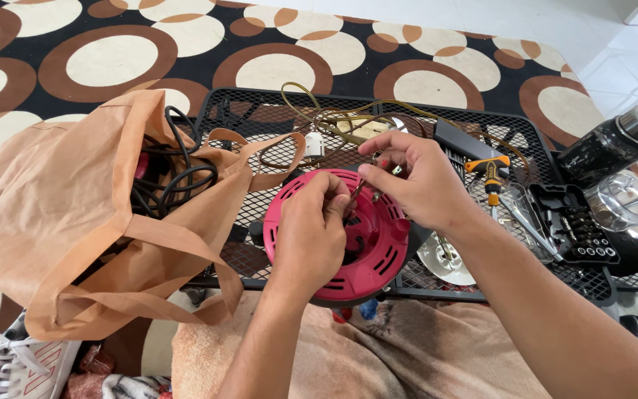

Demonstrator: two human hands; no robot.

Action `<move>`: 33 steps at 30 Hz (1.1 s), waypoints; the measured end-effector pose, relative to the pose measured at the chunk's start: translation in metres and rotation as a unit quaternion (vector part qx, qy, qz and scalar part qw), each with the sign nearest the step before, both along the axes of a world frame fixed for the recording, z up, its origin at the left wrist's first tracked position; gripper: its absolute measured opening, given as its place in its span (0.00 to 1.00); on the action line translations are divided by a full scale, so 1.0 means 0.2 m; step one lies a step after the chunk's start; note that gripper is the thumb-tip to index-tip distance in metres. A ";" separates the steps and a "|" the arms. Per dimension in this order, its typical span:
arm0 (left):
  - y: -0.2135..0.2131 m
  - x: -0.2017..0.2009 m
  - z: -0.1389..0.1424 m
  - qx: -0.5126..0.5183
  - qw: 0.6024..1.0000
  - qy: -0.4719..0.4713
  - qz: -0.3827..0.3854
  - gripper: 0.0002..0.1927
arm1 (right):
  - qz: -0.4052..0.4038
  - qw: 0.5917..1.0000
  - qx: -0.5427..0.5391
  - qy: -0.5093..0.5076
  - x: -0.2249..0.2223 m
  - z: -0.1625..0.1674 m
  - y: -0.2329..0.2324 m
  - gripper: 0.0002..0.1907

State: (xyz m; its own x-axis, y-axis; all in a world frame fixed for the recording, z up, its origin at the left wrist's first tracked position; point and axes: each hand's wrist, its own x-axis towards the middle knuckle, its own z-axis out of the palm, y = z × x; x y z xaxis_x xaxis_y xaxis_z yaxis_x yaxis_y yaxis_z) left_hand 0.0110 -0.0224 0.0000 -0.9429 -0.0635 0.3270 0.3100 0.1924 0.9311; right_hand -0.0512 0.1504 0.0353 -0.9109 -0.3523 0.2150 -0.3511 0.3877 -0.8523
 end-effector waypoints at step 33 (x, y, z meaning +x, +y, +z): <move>0.00 0.00 0.00 -0.037 0.999 0.007 0.009 0.06 | -0.018 0.996 0.085 0.012 -0.02 -0.02 -0.01 0.12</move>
